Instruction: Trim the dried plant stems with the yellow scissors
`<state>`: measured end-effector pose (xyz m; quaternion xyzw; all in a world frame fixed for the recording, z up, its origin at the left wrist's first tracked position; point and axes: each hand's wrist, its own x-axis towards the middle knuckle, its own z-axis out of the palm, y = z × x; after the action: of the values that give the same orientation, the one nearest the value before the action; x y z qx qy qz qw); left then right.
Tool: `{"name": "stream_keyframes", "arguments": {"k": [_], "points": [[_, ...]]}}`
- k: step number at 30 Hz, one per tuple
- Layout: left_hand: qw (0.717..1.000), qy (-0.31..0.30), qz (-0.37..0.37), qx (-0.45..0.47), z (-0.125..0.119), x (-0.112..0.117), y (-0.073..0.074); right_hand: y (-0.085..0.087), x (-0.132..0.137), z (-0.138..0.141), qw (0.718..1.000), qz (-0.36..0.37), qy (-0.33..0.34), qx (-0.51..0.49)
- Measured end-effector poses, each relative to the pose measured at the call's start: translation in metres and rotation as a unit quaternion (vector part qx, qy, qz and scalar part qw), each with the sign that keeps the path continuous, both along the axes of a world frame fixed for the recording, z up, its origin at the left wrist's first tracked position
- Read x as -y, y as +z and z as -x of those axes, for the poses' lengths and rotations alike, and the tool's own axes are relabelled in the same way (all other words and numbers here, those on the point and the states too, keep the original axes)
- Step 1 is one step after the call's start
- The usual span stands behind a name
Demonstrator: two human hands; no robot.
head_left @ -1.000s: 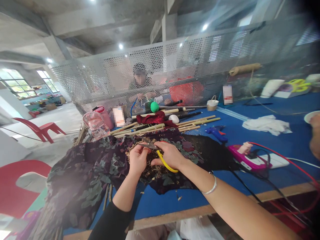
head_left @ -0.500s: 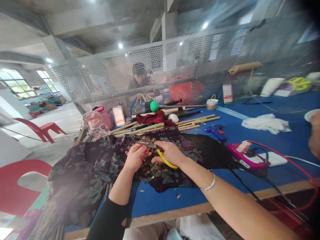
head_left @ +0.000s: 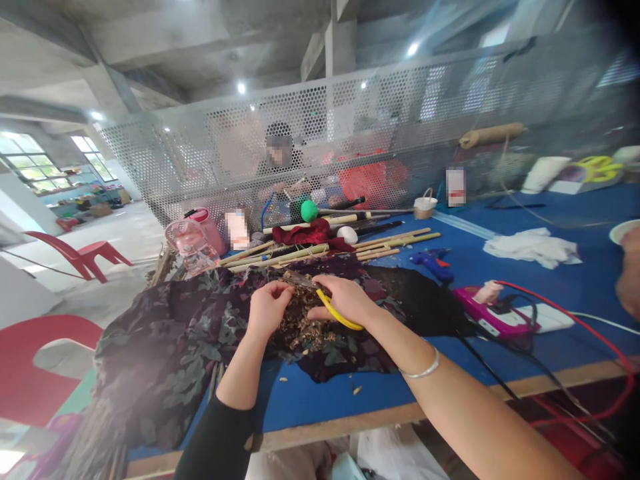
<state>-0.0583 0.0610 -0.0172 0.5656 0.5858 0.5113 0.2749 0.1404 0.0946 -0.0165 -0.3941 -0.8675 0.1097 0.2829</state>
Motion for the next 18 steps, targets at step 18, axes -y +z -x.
{"name": "stream_keyframes", "arguments": {"k": [18], "points": [[0.936,0.0,-0.085,-0.341,0.002,0.006,0.013,-0.002,-0.021,-0.013,0.963,-0.009,-0.123,-0.239]]}}
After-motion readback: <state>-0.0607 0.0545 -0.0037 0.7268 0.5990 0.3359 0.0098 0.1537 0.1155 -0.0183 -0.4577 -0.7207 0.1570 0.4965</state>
